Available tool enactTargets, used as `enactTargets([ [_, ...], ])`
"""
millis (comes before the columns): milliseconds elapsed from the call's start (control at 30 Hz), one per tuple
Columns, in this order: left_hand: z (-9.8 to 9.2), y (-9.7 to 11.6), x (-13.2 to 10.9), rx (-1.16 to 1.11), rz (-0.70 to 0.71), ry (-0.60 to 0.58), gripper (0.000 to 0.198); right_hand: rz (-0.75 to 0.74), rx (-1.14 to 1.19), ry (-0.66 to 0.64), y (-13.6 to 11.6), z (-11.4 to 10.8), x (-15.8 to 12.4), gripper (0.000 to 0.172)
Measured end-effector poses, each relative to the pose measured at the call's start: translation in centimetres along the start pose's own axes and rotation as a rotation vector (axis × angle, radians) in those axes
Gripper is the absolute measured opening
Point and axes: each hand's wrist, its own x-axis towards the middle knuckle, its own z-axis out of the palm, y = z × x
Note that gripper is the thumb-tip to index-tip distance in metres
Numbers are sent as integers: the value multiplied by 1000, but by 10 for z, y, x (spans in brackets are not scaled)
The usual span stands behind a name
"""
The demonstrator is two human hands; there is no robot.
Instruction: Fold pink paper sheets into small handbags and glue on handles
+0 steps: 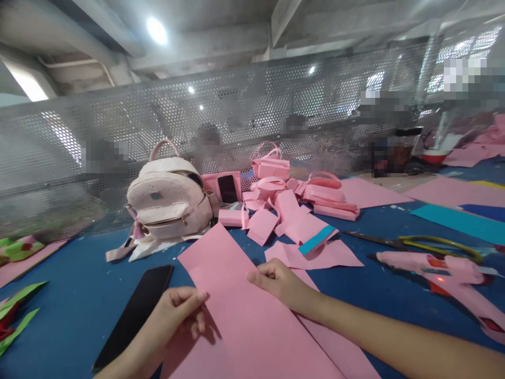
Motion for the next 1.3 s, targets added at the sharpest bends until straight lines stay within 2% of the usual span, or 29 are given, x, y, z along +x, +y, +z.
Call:
enactTargets([
  [100, 12, -13, -5, -28, -103, -129, 62, 15, 10, 2, -1, 2, 0, 75],
  [233, 18, -13, -12, -66, -171, -236, 60, 31, 40, -4, -3, 5, -2, 75],
  [500, 12, -7, -12, -55, -175, -261, 60, 63, 99, -43, -4, 10, -7, 74],
  [767, 3, -9, -7, -8, -51, -188, 58, 72, 32, -60, -6, 12, -18, 73],
  [967, 1, -18, -4, 66, -38, -259, 66, 59, -6, -85, -5, 10, -17, 76],
  [1133, -3, -24, -2, 124, -55, -282, 67, 105, 17, -33, -3, 13, -16, 73],
  [1300, -7, -21, -2, 198, -56, -304, 66, 189, 40, -17, -1, 15, -16, 72],
])
